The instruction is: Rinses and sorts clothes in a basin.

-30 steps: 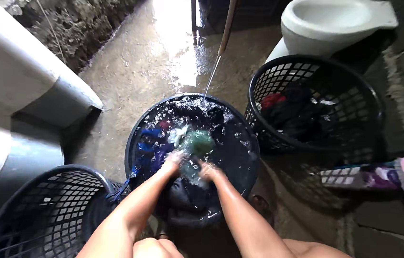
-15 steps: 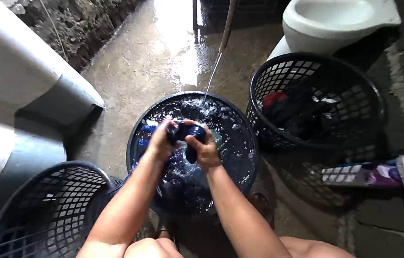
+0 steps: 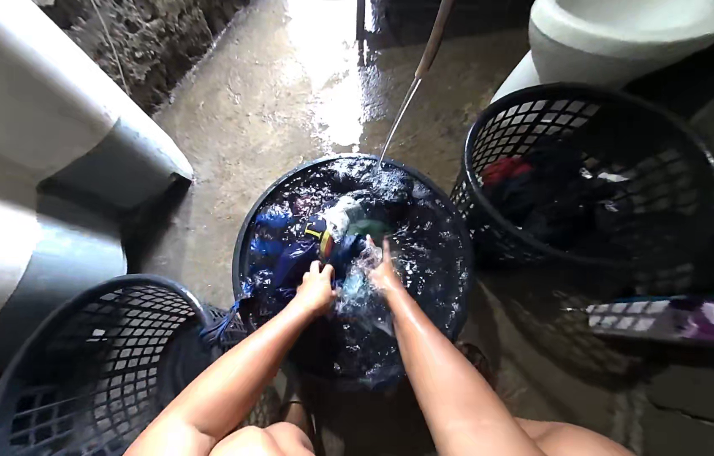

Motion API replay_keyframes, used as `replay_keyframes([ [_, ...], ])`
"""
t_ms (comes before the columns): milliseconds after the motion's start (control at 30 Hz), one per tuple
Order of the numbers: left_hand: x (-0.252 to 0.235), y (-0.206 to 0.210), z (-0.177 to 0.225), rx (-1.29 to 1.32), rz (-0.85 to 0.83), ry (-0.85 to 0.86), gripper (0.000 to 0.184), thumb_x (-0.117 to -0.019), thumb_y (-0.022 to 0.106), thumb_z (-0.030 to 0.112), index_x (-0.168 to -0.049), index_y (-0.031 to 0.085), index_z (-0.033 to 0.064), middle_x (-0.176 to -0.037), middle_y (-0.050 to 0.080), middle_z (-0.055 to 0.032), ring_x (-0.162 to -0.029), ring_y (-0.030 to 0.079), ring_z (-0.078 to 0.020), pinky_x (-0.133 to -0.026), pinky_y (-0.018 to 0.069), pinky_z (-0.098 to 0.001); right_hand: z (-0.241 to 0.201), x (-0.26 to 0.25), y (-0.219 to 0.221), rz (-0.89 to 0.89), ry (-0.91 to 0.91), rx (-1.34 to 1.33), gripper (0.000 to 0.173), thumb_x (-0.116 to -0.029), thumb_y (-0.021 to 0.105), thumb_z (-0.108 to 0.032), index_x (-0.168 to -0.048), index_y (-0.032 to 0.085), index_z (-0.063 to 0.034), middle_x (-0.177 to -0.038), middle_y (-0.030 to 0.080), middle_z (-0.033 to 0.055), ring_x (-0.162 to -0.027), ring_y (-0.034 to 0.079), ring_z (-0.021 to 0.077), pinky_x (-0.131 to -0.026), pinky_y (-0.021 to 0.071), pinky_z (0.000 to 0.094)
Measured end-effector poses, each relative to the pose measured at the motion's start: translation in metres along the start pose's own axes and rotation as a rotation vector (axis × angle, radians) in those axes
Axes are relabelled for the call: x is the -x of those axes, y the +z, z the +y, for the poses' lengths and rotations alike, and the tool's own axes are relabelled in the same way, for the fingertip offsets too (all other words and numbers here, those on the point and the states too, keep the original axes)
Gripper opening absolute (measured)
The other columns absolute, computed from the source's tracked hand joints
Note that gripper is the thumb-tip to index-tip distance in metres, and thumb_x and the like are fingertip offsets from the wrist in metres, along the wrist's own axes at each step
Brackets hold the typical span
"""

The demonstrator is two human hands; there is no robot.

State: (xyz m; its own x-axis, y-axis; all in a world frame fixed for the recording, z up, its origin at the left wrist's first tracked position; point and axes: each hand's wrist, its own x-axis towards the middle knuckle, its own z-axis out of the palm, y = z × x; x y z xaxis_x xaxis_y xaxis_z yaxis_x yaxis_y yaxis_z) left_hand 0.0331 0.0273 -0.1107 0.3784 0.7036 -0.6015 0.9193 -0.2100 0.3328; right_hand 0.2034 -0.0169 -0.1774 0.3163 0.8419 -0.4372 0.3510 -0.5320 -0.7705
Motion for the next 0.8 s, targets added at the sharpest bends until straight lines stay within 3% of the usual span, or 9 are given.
replay_keyframes([
  [67,-0.012,0.014,-0.009,-0.128,0.002,-0.048,0.062,-0.0945,0.062,0.01,-0.153,0.043,0.013,-0.165,0.024,-0.0228,-0.128,0.055,-0.0478,-0.097,0.0524,-0.0617,0.006,0.005,0.01,-0.141,0.092,0.055,0.063,-0.1069,0.055,-0.022,-0.16,0.029,0.0007,-0.162,0.032,0.0293,-0.151,0.035,0.0398,-0.124,0.0289,0.051],
  [133,-0.023,0.016,-0.023,-0.147,-0.005,-0.055,0.06,-0.1013,0.051,0.014,-0.159,0.035,0.0127,-0.167,0.026,-0.0195,-0.136,0.051,-0.0446,-0.103,0.0473,-0.0634,0.01,0.012,0.013,-0.279,0.163,0.134,0.053,-0.1097,0.048,-0.019,-0.154,0.036,0.0079,-0.158,0.038,0.0306,-0.149,0.036,0.041,-0.123,0.027,0.0521],
  [233,-0.031,0.011,-0.036,-0.095,-0.03,-0.091,0.049,-0.1066,0.044,0.017,-0.153,0.044,0.0031,-0.155,0.046,-0.0229,-0.141,0.046,-0.0432,-0.112,0.0377,-0.0655,0.008,0.014,0.004,-0.429,0.178,0.346,0.053,-0.1103,0.046,-0.026,-0.154,0.04,0.0034,-0.159,0.04,0.0263,-0.15,0.035,0.0386,-0.124,0.0274,0.0532],
  [333,-0.035,-0.011,-0.016,-0.141,-0.043,-0.06,0.049,-0.0981,0.062,0.012,-0.143,0.051,-0.0054,-0.144,0.053,-0.0298,-0.135,0.051,-0.0469,-0.108,0.0417,-0.066,-0.021,0.014,-0.016,-0.354,0.113,0.468,0.052,-0.1029,0.059,-0.035,-0.146,0.056,-0.0059,-0.153,0.049,0.0211,-0.146,0.042,0.037,-0.119,0.0331,0.0581],
  [400,-0.027,-0.035,-0.003,0.106,0.101,0.086,0.043,-0.095,0.065,0.005,-0.137,0.058,-0.0016,-0.135,0.059,-0.0285,-0.125,0.058,-0.0446,-0.104,0.0462,-0.0637,-0.037,0.017,-0.027,-0.218,0.002,0.34,0.046,-0.0927,0.074,-0.033,-0.131,0.07,-0.0085,-0.137,0.064,0.0192,-0.134,0.056,0.0352,-0.114,0.0413,0.0567],
  [533,0.031,-0.094,0.035,0.971,0.227,0.443,0.021,-0.1027,0.053,0.006,-0.122,0.06,0.003,-0.107,0.069,-0.0108,-0.088,0.069,-0.0196,-0.077,0.0612,-0.0402,-0.061,0.024,-0.04,-0.239,-0.072,0.169,0.076,-0.0856,0.084,-0.04,-0.145,0.054,-0.0047,-0.135,0.061,0.0268,-0.128,0.058,0.0406,-0.109,0.0452,0.0584],
  [633,0.049,-0.117,0.037,1.48,0.347,0.472,0.03,-0.1026,0.044,0.01,-0.13,0.055,0.0157,-0.11,0.067,-0.0033,-0.098,0.068,-0.0175,-0.085,0.0591,-0.0412,-0.096,0.051,-0.054,-0.058,-0.229,-0.037,0.049,-0.0919,0.079,-0.026,-0.132,0.064,-0.0023,-0.118,0.07,0.0236,-0.112,0.067,0.0378,-0.099,0.0517,0.0604],
  [700,0.04,-0.107,0.032,1.514,0.534,0.269,0.038,-0.1032,0.043,0.02,-0.139,0.054,0.0216,-0.118,0.066,-0.005,-0.103,0.066,-0.0216,-0.081,0.058,-0.0444,-0.117,0.066,-0.055,0.073,-0.431,-0.33,0.048,-0.0865,0.077,-0.01,-0.132,0.064,-0.0023,-0.113,0.073,0.0167,-0.103,0.071,0.0266,-0.091,0.0579,0.0509],
  [800,0.029,-0.079,0.033,1.608,0.354,0.23,0.049,-0.1068,0.027,0.046,-0.146,0.049,0.026,-0.136,0.06,-0.0061,-0.121,0.059,-0.0278,-0.089,0.0532,-0.0573,-0.144,0.074,-0.054,0.076,-0.688,-0.672,0.044,-0.0809,0.073,0.004,-0.123,0.061,0.001,-0.109,0.071,0.0125,-0.099,0.071,0.017,-0.088,0.0623,0.0393],
])
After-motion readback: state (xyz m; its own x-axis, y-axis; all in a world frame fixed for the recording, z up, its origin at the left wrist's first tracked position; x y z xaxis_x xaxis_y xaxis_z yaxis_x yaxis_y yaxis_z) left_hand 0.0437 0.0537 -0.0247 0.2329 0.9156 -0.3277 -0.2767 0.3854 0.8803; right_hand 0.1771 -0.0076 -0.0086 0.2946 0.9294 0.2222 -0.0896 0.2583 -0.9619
